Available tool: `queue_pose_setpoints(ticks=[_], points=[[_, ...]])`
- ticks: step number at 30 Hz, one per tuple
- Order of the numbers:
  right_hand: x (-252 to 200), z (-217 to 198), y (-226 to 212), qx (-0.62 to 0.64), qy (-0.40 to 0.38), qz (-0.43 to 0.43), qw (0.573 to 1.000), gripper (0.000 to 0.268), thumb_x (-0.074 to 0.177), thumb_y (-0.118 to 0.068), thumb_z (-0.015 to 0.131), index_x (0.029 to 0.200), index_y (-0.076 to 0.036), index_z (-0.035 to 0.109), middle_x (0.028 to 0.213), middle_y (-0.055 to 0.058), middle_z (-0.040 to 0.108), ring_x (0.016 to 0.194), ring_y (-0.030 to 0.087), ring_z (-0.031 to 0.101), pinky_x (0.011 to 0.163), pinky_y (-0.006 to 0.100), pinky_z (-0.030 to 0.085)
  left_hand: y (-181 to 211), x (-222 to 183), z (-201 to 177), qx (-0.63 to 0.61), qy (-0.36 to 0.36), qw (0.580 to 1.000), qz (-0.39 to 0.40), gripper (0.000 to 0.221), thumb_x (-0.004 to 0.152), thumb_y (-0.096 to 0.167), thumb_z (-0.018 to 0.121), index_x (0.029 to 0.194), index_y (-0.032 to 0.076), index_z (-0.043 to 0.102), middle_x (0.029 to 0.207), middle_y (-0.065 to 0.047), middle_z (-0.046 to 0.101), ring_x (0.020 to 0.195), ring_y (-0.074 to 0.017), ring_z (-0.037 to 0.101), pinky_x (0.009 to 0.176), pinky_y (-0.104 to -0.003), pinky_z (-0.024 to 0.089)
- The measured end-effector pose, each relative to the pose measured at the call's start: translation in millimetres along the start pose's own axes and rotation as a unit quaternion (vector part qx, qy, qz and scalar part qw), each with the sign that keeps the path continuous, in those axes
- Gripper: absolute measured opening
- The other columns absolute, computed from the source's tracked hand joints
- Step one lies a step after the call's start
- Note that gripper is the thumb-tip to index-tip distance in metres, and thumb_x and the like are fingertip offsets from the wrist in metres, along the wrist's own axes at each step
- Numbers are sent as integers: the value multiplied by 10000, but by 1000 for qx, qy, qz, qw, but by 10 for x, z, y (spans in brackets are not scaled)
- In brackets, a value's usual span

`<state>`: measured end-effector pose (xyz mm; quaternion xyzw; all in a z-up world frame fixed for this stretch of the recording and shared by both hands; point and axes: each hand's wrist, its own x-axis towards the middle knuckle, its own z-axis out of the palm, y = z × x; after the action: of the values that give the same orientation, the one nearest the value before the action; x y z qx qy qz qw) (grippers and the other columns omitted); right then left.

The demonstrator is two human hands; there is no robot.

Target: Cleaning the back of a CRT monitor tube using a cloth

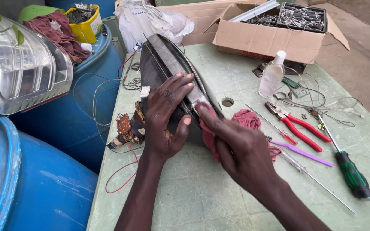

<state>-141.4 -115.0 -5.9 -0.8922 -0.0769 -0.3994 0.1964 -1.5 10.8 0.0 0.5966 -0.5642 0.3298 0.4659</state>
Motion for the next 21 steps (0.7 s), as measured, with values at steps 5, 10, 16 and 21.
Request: queue_pose_setpoints(ticks=[5, 10, 16, 21], points=[[-134, -68, 48, 335, 17, 111, 936, 451, 933, 93, 467, 1342, -55, 585, 731, 49, 623, 569, 110, 512, 548, 238, 486, -2, -14, 61, -8, 8, 1000, -10, 550, 1039, 463, 315, 1305, 51, 564, 1394, -122, 598, 1403, -317, 525, 1170, -428, 371], [110, 2, 105, 409, -48, 132, 902, 565, 866, 75, 442, 1412, -63, 485, 1451, 127, 568, 613, 60, 625, 466, 188, 518, 26, 1, 74, 8, 13, 1000, -15, 563, 1044, 456, 286, 1296, 33, 559, 1385, -146, 595, 1389, -337, 533, 1175, -450, 380], [-37, 62, -32, 471, -74, 237, 846, 587, 934, -181, 567, 1505, -134, 443, 856, -45, 695, 402, 38, 361, 340, 200, 366, 45, 5, 100, -2, 29, 999, -23, 553, 1047, 471, 312, 1281, 39, 566, 1368, -144, 608, 1380, -327, 543, 1189, -449, 384], [173, 53, 19, 491, -89, 212, 840, 561, 937, -69, 534, 1491, -118, 461, 600, -27, 511, 387, 38, 364, 344, 196, 364, 101, -17, 174, 24, 47, 997, -49, 584, 1030, 497, 270, 1276, 60, 569, 1371, -129, 612, 1389, -309, 536, 1180, -434, 330]])
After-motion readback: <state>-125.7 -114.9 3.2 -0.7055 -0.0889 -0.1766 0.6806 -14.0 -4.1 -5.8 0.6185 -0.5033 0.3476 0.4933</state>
